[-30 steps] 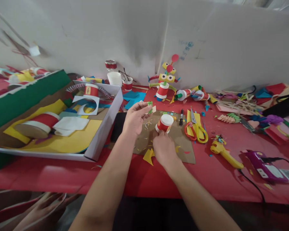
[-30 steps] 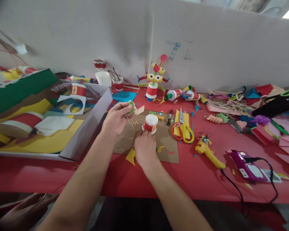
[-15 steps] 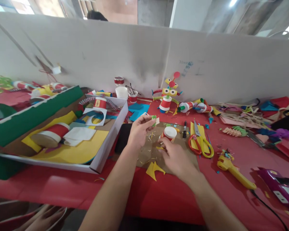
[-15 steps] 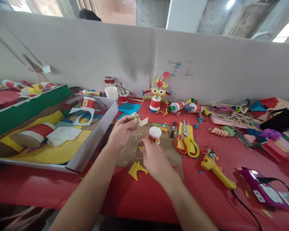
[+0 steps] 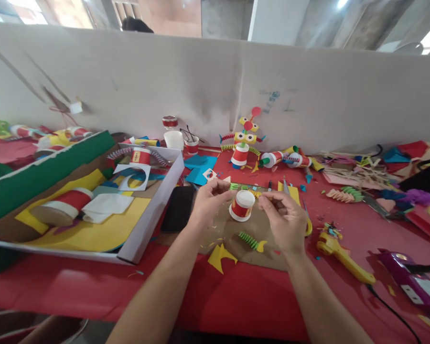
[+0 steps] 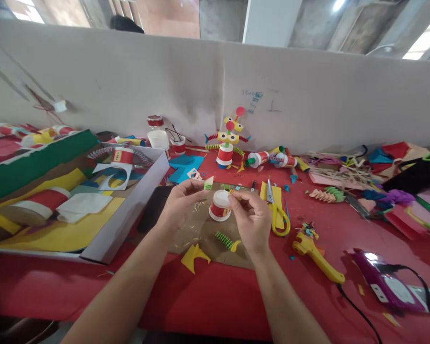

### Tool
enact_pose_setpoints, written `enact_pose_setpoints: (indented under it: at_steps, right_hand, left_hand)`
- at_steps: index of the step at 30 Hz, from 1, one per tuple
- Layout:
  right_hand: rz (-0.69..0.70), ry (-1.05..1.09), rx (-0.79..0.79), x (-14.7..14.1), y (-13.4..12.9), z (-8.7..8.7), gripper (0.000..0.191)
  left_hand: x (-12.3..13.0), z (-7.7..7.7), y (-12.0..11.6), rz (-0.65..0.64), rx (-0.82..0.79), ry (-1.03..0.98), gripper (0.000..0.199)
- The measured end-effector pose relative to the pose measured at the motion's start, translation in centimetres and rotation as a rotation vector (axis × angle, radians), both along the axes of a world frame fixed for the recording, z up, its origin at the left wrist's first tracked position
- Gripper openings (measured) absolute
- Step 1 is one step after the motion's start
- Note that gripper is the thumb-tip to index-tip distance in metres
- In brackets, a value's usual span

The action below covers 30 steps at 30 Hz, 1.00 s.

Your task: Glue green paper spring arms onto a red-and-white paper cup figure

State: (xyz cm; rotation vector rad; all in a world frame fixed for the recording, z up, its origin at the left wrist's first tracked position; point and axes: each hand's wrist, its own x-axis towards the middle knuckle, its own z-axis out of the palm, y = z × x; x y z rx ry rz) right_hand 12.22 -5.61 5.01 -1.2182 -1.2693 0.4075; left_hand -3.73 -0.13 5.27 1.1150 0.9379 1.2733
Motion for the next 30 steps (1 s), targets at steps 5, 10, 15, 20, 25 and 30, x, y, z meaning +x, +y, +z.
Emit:
enact_pose_setpoints:
  at_steps: [5,10,15,20,25,30]
  right_hand:
    - [-0.005,-0.150,0.215,-0.3,-0.1,-0.6,0.010]
    - [-0.104,-0.522,0.462,0.1,0.0,-1.4,0.030]
    - [-0.124,-0.623,0.492,0.3,0.0,-1.5,0.033]
    - [-0.183,-0.629,0.491,0.4,0.3,-1.7,0.034]
    - [-0.192,-0.644,0.478,0.5,0.3,-1.9,0.035]
    - [-0.195,-0.661,0.470,0.6,0.2,-1.8,0.034]
  left_hand:
    - [0.5,-0.3,-0.2,-0.030,0.064,0.094,0.023]
    - [1.0,0.0,-0.5,-0.024,0.050,0.129,0.022]
    - [1.0,0.2,-0.7,-0.032,0.071,0.161,0.022]
    - [1.1,0.2,-0.7,-0.047,0.080,0.192,0.022]
    - [1.2,0.3,-0.8,-0.044,0.078,0.198,0.021]
    - [1.1,0.5,-0.9,-0.042,0.075,0.184,0.020]
